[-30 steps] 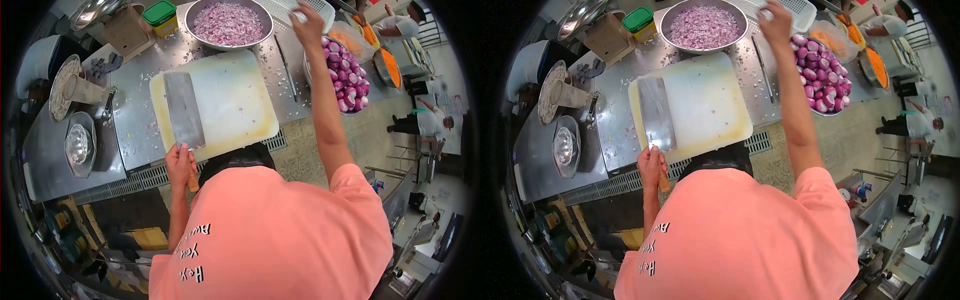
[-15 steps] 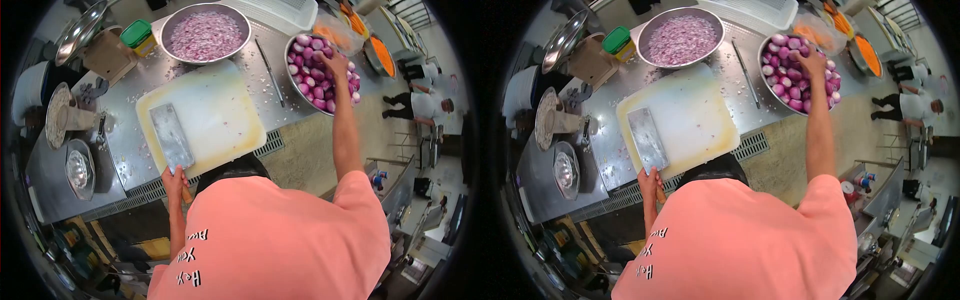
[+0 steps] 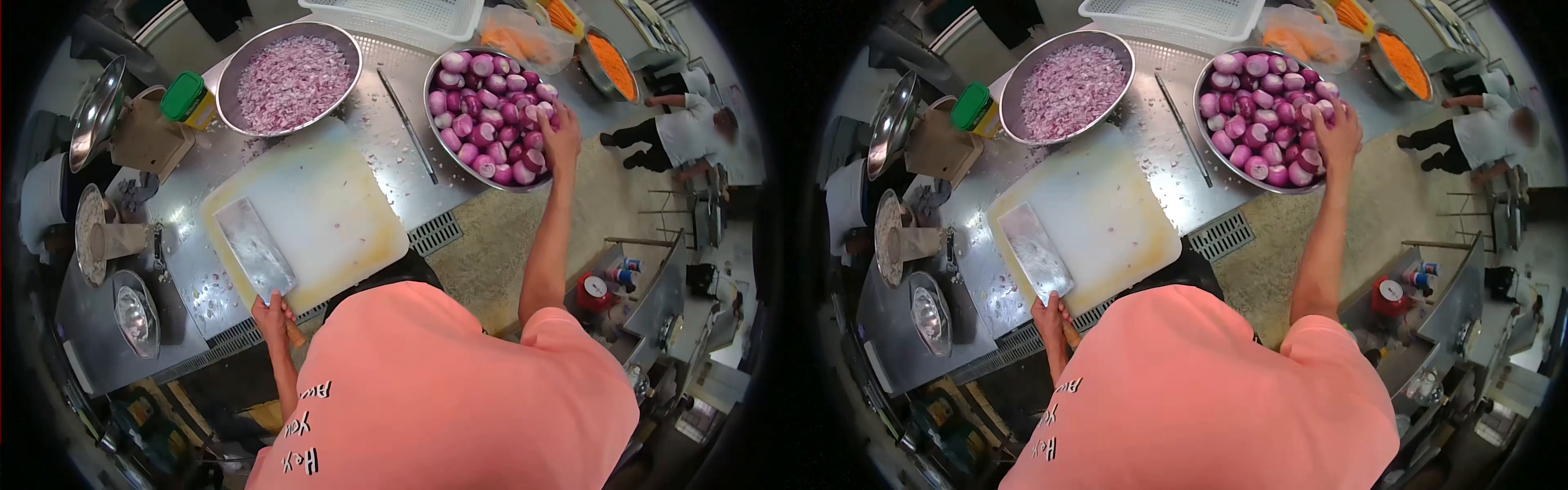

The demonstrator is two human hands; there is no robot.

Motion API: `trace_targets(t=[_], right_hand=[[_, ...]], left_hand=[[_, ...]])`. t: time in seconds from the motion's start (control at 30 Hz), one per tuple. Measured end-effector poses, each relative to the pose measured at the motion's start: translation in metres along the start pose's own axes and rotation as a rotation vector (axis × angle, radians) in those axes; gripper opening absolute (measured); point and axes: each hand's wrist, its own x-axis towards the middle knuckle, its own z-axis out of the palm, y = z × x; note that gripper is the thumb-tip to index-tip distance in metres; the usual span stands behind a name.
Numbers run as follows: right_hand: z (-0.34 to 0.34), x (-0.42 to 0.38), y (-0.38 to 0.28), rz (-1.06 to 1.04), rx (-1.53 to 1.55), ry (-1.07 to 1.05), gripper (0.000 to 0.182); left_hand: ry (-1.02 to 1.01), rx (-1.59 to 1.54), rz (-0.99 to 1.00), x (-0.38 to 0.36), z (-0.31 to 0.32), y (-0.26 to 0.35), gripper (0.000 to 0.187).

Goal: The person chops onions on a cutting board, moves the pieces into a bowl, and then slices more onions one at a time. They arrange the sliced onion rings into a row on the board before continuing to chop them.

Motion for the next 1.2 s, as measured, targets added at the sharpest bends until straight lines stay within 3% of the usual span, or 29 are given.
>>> trace_targets(t=[0.07,0.1,0.2,0.23,0.27,0.43,0.5,0.6,0.73,0.77,0.8,0.93,1.0,1.07,1.17,1.2], right_hand=[[0.013,-0.01,0.013,0.228,-0.361,-0.248,0.063],[0.007,-0.011,-0.012,0.28,-0.394,-0.284,0.071],[0.005,-0.02,-0.053,0.253,-0.217,-0.223,0.07],[0.009,-0.026,-0.071,0.239,-0.347,-0.247,0.068],[0.017,-0.031,-0.075,0.23,-0.176,-0.204,0.066],[0.006,-0.037,-0.138,0.079,-0.026,-0.349,0.052],[0.003,-0.04,-0.128,0.0,0.371,-0.282,0.047],[-0.035,-0.036,-0.088,0.038,0.156,-0.016,0.04],[-0.026,-0.067,-0.073,0.302,-0.303,-0.198,0.045],[-0.023,-0.066,-0.079,0.268,-0.247,-0.283,0.049],[-0.004,-0.07,-0.077,0.186,0.019,-0.166,0.05],[-0.009,-0.033,-0.133,0.212,-0.009,-0.301,0.048],[0.004,-0.011,-0.125,0.031,0.09,-0.162,0.046],[0.029,0.024,-0.116,-0.053,0.356,-0.199,0.046],[0.081,0.07,-0.118,-0.145,0.35,-0.217,0.047],[0.104,0.081,-0.117,-0.098,0.207,-0.364,0.049]], left_hand=[[0.008,0.007,0.003,0.002,0.006,0.001,0.013],[0.014,-0.003,-0.002,0.002,0.008,0.001,0.014],[0.028,-0.016,-0.016,0.004,0.009,0.001,0.014],[0.023,-0.033,-0.026,0.007,0.012,0.001,0.014],[0.012,-0.025,-0.027,0.008,0.014,0.002,0.014],[0.04,-0.002,0.008,0.015,0.019,0.008,0.014],[0.058,-0.007,0.011,0.014,0.019,0.007,0.014],[0.08,-0.016,-0.017,0.008,0.022,0.009,0.014],[0.111,-0.015,-0.03,-0.002,0.024,0.001,0.015],[0.118,-0.008,-0.024,-0.003,0.028,0.0,0.015],[0.126,0.007,-0.021,-0.006,0.031,0.002,0.016],[0.143,0.022,-0.031,-0.011,0.04,0.009,0.017],[0.184,0.032,-0.05,-0.019,0.044,0.014,0.016],[0.162,0.06,-0.03,-0.019,0.046,0.019,0.017],[0.147,0.108,-0.01,-0.021,0.04,0.026,0.016],[0.144,0.159,0.009,-0.023,0.038,0.032,0.016]])
